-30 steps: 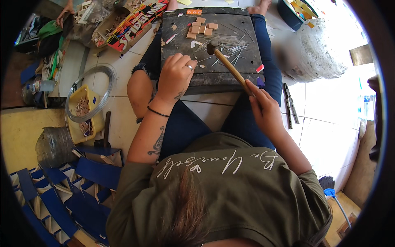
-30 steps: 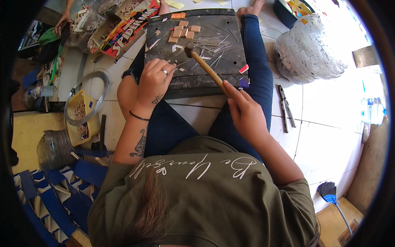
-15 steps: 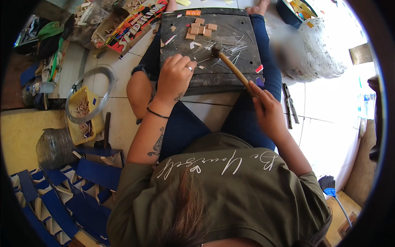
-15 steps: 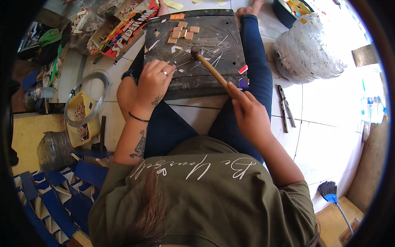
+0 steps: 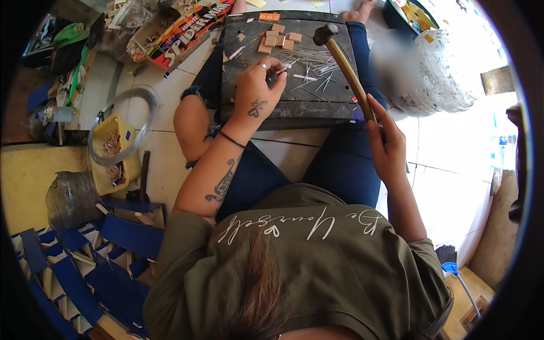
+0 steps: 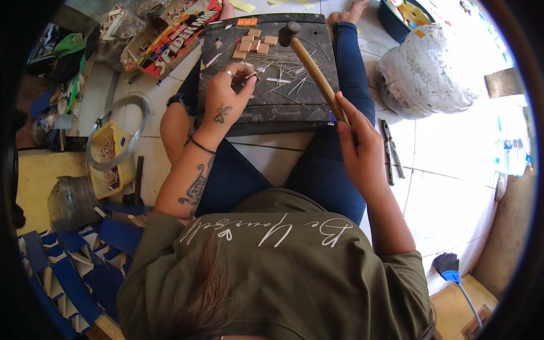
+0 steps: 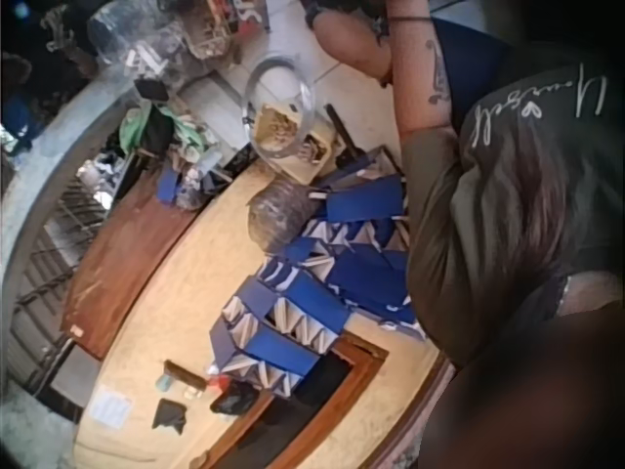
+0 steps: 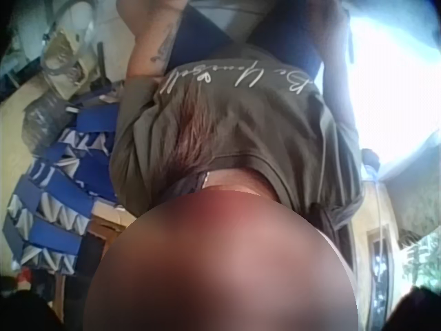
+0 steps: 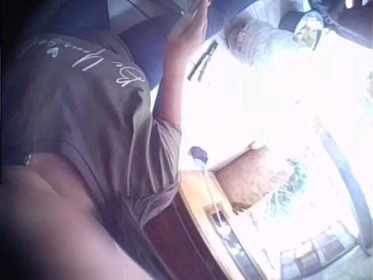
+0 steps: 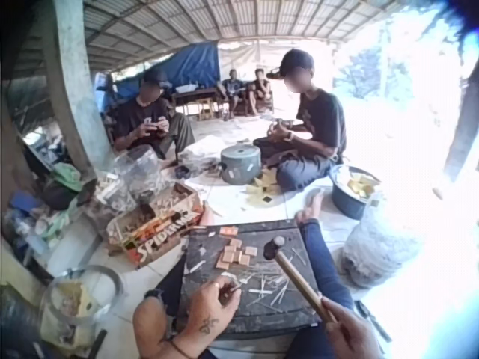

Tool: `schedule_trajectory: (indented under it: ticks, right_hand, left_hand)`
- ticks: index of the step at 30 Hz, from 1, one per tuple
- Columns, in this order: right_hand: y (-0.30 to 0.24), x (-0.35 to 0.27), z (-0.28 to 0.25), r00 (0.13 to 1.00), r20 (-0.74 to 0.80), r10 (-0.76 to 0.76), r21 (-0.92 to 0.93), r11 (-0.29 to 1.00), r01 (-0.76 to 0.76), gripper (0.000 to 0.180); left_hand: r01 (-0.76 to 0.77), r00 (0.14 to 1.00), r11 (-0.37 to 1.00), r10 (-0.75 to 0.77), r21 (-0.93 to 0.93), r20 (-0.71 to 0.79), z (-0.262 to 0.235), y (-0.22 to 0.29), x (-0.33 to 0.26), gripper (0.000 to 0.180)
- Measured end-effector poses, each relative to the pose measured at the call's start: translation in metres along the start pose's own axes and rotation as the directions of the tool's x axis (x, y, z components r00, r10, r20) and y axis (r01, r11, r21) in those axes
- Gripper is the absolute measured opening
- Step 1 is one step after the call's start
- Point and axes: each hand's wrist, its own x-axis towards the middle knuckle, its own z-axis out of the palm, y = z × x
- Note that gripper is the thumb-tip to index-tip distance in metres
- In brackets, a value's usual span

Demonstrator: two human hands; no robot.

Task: The person sits on the floor and repeatedly places small wooden blocks on a dark work surface, then uses a hammer to tap them into place. The person handles the blocks one at a time and adjusts their positions between strikes.

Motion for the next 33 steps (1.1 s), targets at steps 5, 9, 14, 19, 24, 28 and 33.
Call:
schedule_trajectory:
  ticks: [5,9,14,19,24,28,33]
  right_hand:
    - [-0.003,0.001,-0.004,0.999,0.031,0.031,0.01,0.999,-0.031,0.041]
    - [-0.009,0.003,-0.006,0.999,0.043,-0.012,-0.015,1.0,0.013,0.04]
    - [-0.022,0.001,-0.012,0.994,0.106,0.01,-0.043,0.999,-0.006,0.041]
    - [-0.027,-0.002,-0.003,0.987,0.048,-0.152,-0.059,0.986,0.154,0.043]
    - [-0.025,-0.002,-0.001,0.981,0.109,-0.161,-0.096,0.98,0.171,0.045]
    - [-0.024,-0.003,0.0,0.977,0.075,-0.198,-0.088,0.975,0.204,0.048]
    - [-0.018,-0.002,0.0,0.976,0.08,-0.2,-0.137,0.968,0.21,0.049]
  left_hand:
    - [-0.147,0.989,0.977,0.149,0.152,-0.002,0.007,-0.004,0.003,0.008]
    - [-0.236,0.971,0.945,0.237,0.225,0.023,0.006,-0.003,0.002,0.008]
    - [-0.233,0.972,0.938,0.236,0.256,0.019,0.006,-0.002,0.001,0.008]
    - [-0.254,0.965,0.937,0.263,0.241,-0.004,0.007,-0.006,0.003,0.007]
    - [-0.239,0.97,0.941,0.241,0.238,0.019,0.006,-0.007,0.003,0.007]
    - [-0.241,0.969,0.951,0.247,0.192,-0.01,0.007,-0.006,0.003,0.008]
    - [-0.25,0.966,0.947,0.259,0.201,-0.016,0.008,-0.007,0.002,0.008]
